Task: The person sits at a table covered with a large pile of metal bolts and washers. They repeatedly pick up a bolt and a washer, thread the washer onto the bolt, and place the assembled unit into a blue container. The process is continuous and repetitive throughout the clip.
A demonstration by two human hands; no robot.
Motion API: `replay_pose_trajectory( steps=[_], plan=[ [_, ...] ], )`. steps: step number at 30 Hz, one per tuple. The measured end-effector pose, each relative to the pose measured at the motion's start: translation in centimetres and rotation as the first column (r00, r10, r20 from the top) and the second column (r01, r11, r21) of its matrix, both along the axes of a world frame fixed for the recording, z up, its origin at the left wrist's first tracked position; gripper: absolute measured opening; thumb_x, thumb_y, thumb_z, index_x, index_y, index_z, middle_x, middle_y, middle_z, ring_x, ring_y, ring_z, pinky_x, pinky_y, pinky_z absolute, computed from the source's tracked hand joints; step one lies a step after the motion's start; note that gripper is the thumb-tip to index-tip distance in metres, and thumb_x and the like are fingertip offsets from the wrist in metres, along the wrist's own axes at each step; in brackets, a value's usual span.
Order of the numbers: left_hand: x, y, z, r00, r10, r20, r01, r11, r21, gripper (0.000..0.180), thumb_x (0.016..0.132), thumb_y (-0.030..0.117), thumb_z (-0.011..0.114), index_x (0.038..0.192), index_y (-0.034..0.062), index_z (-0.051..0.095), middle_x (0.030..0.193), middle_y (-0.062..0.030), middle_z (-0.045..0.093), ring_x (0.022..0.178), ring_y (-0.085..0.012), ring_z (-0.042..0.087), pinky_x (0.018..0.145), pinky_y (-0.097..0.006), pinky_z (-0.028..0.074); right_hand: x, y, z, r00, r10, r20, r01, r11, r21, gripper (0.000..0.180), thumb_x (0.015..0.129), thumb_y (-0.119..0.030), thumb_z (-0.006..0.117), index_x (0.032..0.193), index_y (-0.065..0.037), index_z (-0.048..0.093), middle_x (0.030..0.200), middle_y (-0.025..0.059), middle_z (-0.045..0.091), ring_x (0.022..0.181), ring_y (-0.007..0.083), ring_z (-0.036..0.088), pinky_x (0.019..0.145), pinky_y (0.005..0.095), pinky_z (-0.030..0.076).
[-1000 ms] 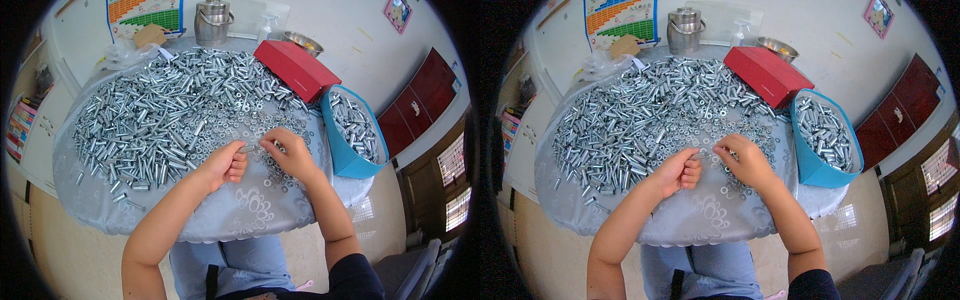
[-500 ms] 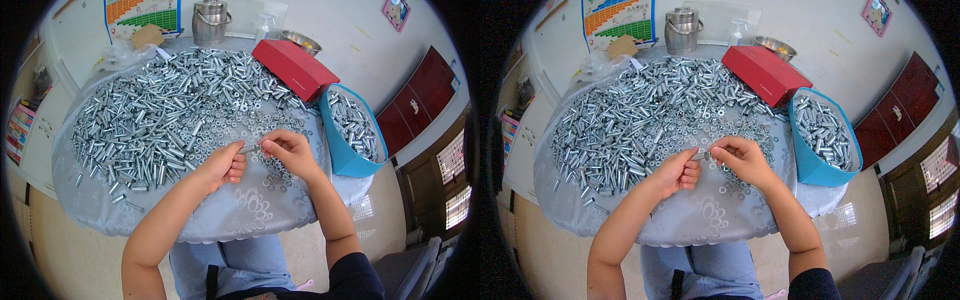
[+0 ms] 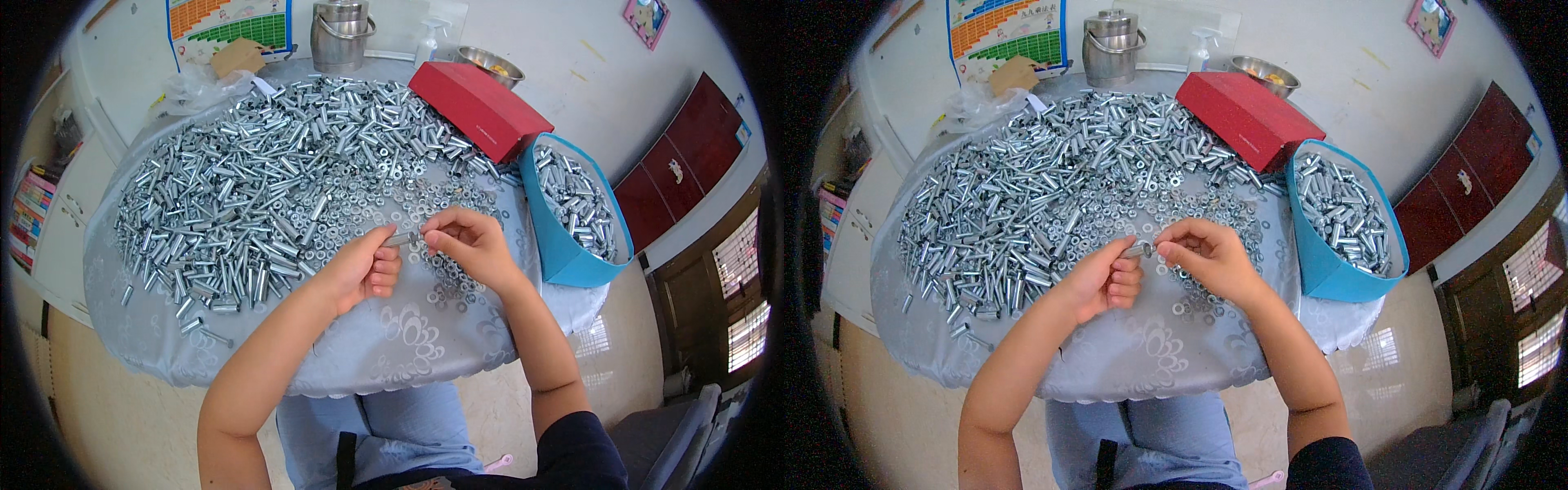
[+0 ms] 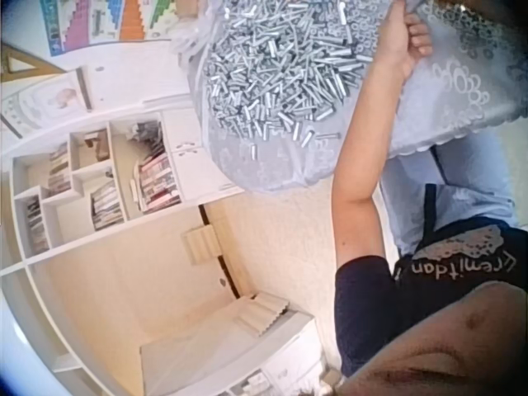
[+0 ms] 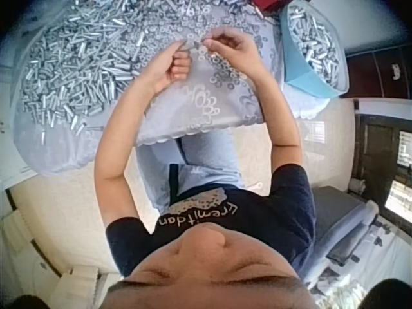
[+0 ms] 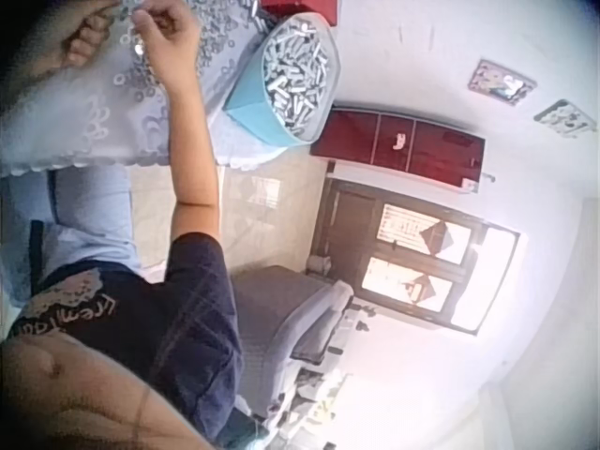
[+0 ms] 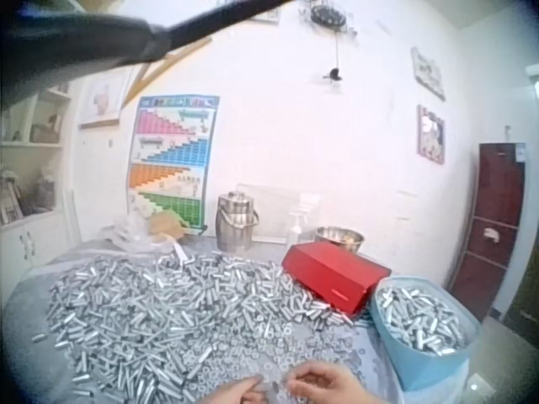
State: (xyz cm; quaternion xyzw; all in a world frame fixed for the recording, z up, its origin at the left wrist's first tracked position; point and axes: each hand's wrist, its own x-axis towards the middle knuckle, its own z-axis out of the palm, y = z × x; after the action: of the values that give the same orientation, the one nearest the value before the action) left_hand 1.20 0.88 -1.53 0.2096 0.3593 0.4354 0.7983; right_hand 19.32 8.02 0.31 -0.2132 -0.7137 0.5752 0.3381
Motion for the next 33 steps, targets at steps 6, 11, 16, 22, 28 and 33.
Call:
replay_pose_trajectory(
  steps=[6, 11, 16, 22, 28, 33],
  plan=[
    [0.1, 0.0, 0.0, 0.998, 0.006, -0.059, -0.006, 1.000, 0.007, 0.044, 0.092, 0.042, 0.038, 0.056, 0.0188, 0.025, 0.052, 0.0066, 0.024, 0.044, -0.0064, 0.023, 0.041, -0.023, 0.022, -0.1, -0.1, -0.3, 0.998, -0.030, 0.050, 0.016, 0.965, 0.261, 0.020, 0.076, -0.006, 0.068, 0.093, 0.000, 0.061, 0.086, 0.0050, 0.061, 0.074, 0.0091, 0.057, 0.065, 0.0216, 0.045],
    [-0.1, 0.0, -0.3, 0.997, -0.010, -0.075, 0.012, 1.000, 0.015, 0.042, 0.091, 0.040, 0.039, 0.057, 0.0182, 0.027, 0.053, 0.0064, 0.026, 0.045, -0.0070, 0.025, 0.043, -0.023, 0.024, -0.1, -0.2, 0.1, 0.982, -0.091, 0.162, 0.022, 0.922, 0.387, 0.020, 0.073, -0.007, 0.069, 0.091, -0.003, 0.062, 0.084, 0.0049, 0.061, 0.072, 0.0097, 0.057, 0.064, 0.0209, 0.043],
    [0.0, -0.1, 0.2, 0.995, 0.055, -0.081, -0.054, 0.998, 0.017, 0.046, 0.091, 0.042, 0.040, 0.055, 0.0189, 0.025, 0.051, 0.0068, 0.023, 0.043, -0.0057, 0.023, 0.041, -0.022, 0.022, 0.8, -0.1, 1.6, 0.957, -0.062, 0.283, -0.079, 0.883, 0.462, 0.020, 0.071, -0.008, 0.070, 0.088, -0.003, 0.062, 0.083, 0.0048, 0.060, 0.074, 0.0137, 0.055, 0.067, 0.0257, 0.044],
    [-0.2, 0.1, -0.1, 0.995, 0.042, -0.092, -0.039, 0.999, 0.028, 0.046, 0.091, 0.043, 0.040, 0.055, 0.0189, 0.025, 0.051, 0.0065, 0.024, 0.043, -0.0058, 0.023, 0.040, -0.022, 0.022, 2.6, 1.5, 1.3, 0.842, -0.047, 0.537, -0.297, 0.790, 0.536, 0.026, 0.064, -0.005, 0.066, 0.090, -0.004, 0.062, 0.086, 0.0078, 0.060, 0.084, 0.0236, 0.055, 0.077, 0.0328, 0.044],
    [-0.2, 0.0, -0.1, 0.994, 0.035, -0.102, -0.034, 0.999, 0.019, 0.046, 0.091, 0.042, 0.040, 0.055, 0.0189, 0.024, 0.052, 0.0065, 0.024, 0.044, -0.0059, 0.024, 0.040, -0.022, 0.023, 3.0, 1.4, 1.4, 0.804, -0.062, 0.591, -0.329, 0.782, 0.529, 0.027, 0.062, -0.004, 0.061, 0.089, -0.004, 0.062, 0.091, 0.0090, 0.057, 0.093, 0.0249, 0.051, 0.080, 0.0330, 0.042],
    [-0.3, 0.0, 0.1, 0.991, 0.034, -0.131, -0.032, 0.999, 0.022, 0.046, 0.091, 0.043, 0.040, 0.055, 0.0188, 0.023, 0.052, 0.0065, 0.024, 0.044, -0.0063, 0.024, 0.041, -0.022, 0.023, 3.5, 1.1, 1.8, 0.742, -0.099, 0.663, -0.323, 0.813, 0.483, 0.026, 0.063, -0.004, 0.062, 0.089, -0.006, 0.062, 0.092, 0.0077, 0.055, 0.095, 0.0235, 0.049, 0.082, 0.0317, 0.041]
  ],
)
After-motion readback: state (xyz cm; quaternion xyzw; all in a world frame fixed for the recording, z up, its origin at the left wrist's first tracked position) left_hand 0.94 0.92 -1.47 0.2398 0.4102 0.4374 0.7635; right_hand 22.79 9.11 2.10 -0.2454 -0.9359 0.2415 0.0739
